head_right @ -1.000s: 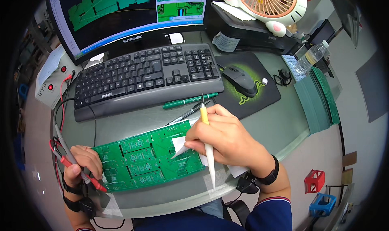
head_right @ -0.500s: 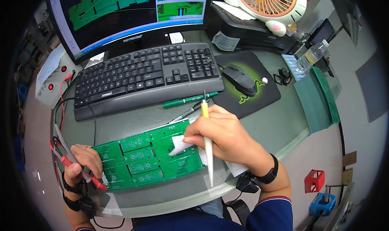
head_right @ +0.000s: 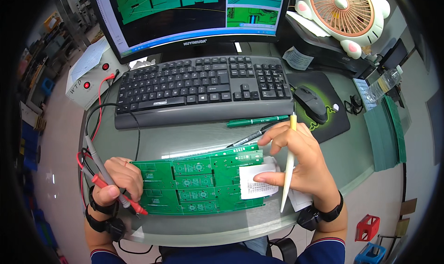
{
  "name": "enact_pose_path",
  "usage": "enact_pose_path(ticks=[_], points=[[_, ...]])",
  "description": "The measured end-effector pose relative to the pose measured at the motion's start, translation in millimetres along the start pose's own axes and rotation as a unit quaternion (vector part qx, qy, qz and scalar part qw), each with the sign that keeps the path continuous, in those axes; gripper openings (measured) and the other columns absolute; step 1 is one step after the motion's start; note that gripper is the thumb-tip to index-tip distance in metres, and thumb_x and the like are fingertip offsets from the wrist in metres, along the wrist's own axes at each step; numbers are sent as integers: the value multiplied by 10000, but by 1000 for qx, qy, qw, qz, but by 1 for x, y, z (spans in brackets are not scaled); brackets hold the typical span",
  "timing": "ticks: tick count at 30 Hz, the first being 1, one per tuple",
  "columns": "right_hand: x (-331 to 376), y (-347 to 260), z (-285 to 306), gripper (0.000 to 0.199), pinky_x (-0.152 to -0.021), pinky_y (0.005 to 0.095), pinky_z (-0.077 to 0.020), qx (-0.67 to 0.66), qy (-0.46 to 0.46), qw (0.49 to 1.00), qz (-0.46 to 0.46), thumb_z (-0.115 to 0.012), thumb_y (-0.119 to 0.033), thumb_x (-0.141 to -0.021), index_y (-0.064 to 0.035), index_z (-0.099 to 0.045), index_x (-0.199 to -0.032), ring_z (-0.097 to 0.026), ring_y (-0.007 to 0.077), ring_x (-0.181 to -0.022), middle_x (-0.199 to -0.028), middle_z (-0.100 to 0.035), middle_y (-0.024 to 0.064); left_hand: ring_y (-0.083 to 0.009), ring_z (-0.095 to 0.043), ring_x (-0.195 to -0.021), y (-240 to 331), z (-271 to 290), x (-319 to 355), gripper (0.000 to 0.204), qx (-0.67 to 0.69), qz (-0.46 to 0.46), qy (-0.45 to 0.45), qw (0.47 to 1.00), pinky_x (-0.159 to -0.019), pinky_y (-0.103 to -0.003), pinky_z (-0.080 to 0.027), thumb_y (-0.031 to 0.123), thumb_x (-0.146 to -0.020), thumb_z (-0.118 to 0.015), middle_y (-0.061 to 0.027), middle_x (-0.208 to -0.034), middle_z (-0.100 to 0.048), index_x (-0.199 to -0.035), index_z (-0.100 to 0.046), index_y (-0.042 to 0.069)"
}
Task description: Test a printed circuit board using a multimeter probe and marking test points.
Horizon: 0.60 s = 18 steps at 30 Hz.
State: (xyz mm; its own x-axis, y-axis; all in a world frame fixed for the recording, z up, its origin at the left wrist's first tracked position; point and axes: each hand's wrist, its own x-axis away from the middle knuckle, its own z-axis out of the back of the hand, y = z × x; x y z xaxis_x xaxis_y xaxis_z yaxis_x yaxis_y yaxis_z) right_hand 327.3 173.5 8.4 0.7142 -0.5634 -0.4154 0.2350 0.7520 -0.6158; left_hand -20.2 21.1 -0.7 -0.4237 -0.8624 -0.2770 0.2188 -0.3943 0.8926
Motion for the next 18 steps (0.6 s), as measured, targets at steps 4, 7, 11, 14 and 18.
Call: enact_pose_path(ticks=[4,7,11,14,18], points=[[0,2,-4,397,-841,360,-371,35,-64,997,0,-866,-231,-663,-114,-532,-844,-604,246,-940,-968,-678,67,-209,-566,-539,-1,2,-2,444,2,-3,-12,1000,-528,-317,-404,360,-872,-364,-48,-596,-576,-589,-544,69],[3,6,-5,391,-838,358,-372,-7,-61,998,-9,-864,-209,-664,-112,-532,-846,-604,242,-931,-963,-670,72,-229,-556,-527,-6,2,2,468,105,14,27,994,-531,-328,-406,370,-877,-364,-75,-589,-575,-586,-549,53],[4,7,-7,385,-829,354,-383,-27,-53,998,-37,-863,-190,-661,-101,-541,-852,-603,249,-917,-957,-658,78,-226,-538,-493,-10,13,7,534,159,32,66,985,-559,-343,-404,408,-882,-356,-93,-533,-572,-546,-547,40],[7,7,-6,365,-835,353,-388,-35,-51,997,-48,-853,-171,-671,-97,-548,-856,-603,247,-921,-959,-658,79,-222,-535,-487,-11,15,5,565,166,31,65,983,-559,-344,-399,428,-889,-357,-94,-523,-575,-538,-553,31],[11,11,0,328,-842,356,-391,-15,-56,998,-28,-836,-142,-696,-96,-560,-868,-603,255,-944,-981,-664,80,-221,-545,-495,-19,12,3,607,198,30,60,978,-532,-329,-396,445,-904,-367,-128,-535,-586,-536,-580,11]])
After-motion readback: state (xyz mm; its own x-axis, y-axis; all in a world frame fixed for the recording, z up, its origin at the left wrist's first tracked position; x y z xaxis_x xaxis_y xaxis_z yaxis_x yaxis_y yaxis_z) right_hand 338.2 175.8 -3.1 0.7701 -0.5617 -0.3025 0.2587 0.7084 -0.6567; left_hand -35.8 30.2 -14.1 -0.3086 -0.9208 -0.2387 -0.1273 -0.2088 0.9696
